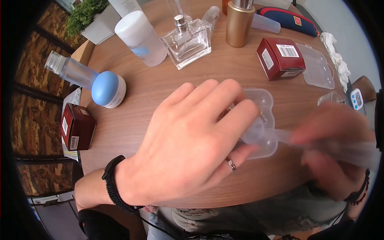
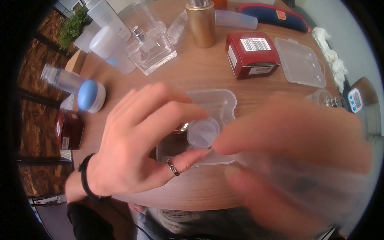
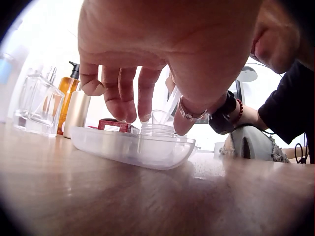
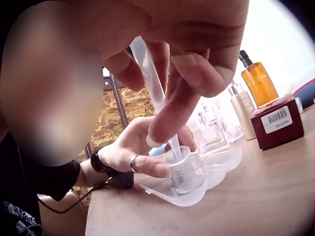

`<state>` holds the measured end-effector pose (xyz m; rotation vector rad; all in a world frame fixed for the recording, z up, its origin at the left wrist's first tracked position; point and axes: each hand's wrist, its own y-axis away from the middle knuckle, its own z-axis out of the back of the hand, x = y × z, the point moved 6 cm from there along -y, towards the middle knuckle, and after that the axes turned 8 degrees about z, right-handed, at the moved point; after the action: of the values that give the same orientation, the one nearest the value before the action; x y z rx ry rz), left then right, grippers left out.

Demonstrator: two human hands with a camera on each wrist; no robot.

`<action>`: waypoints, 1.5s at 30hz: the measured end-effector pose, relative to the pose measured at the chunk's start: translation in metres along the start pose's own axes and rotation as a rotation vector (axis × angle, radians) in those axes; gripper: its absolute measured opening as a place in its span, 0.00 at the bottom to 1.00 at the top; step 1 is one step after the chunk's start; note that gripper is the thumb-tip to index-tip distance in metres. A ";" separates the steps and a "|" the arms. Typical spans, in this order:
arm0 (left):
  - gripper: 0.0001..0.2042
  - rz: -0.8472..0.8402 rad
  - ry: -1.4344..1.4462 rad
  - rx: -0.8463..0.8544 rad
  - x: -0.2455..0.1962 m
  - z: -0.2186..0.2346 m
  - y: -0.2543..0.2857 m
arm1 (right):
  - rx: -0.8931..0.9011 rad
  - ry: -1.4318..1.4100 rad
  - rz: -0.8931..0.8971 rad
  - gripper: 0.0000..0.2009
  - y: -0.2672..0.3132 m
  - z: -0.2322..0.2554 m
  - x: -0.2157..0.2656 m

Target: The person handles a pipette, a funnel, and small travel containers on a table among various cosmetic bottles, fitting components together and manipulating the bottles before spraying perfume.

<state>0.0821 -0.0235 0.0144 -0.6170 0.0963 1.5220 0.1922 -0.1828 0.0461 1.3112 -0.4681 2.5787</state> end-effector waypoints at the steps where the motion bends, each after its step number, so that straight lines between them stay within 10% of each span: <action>1: 0.20 0.005 0.009 -0.016 0.001 0.001 0.000 | -0.042 -0.020 -0.039 0.13 0.001 0.002 -0.001; 7: 0.19 0.000 0.020 -0.054 0.001 0.002 0.000 | 0.227 0.258 0.385 0.13 -0.008 -0.001 -0.003; 13: 0.20 -0.007 -0.004 -0.062 0.002 0.004 0.002 | 0.060 0.291 -0.026 0.13 0.007 0.009 0.031; 16: 0.19 -0.007 -0.003 -0.067 0.001 0.005 0.002 | 0.349 0.277 0.359 0.12 -0.016 -0.008 0.010; 20: 0.19 -0.008 -0.028 -0.052 0.003 0.006 0.003 | 0.075 0.367 0.028 0.12 0.009 0.003 0.026; 26: 0.19 0.009 0.020 -0.071 0.005 0.005 0.003 | 0.339 0.313 0.332 0.12 -0.013 -0.012 0.011; 35: 0.18 0.013 0.014 -0.072 0.006 0.006 0.003 | 0.199 0.310 0.470 0.14 -0.014 -0.018 0.014; 42: 0.18 0.001 0.035 -0.062 0.006 0.005 0.002 | 0.257 0.493 0.431 0.15 -0.008 -0.013 0.022; 45: 0.18 0.029 0.034 -0.095 0.009 0.008 0.005 | 0.210 0.104 0.287 0.13 -0.009 -0.011 0.009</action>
<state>0.0757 -0.0123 0.0163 -0.7195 0.0592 1.5508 0.1819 -0.1702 0.0488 1.2431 -0.4003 2.9878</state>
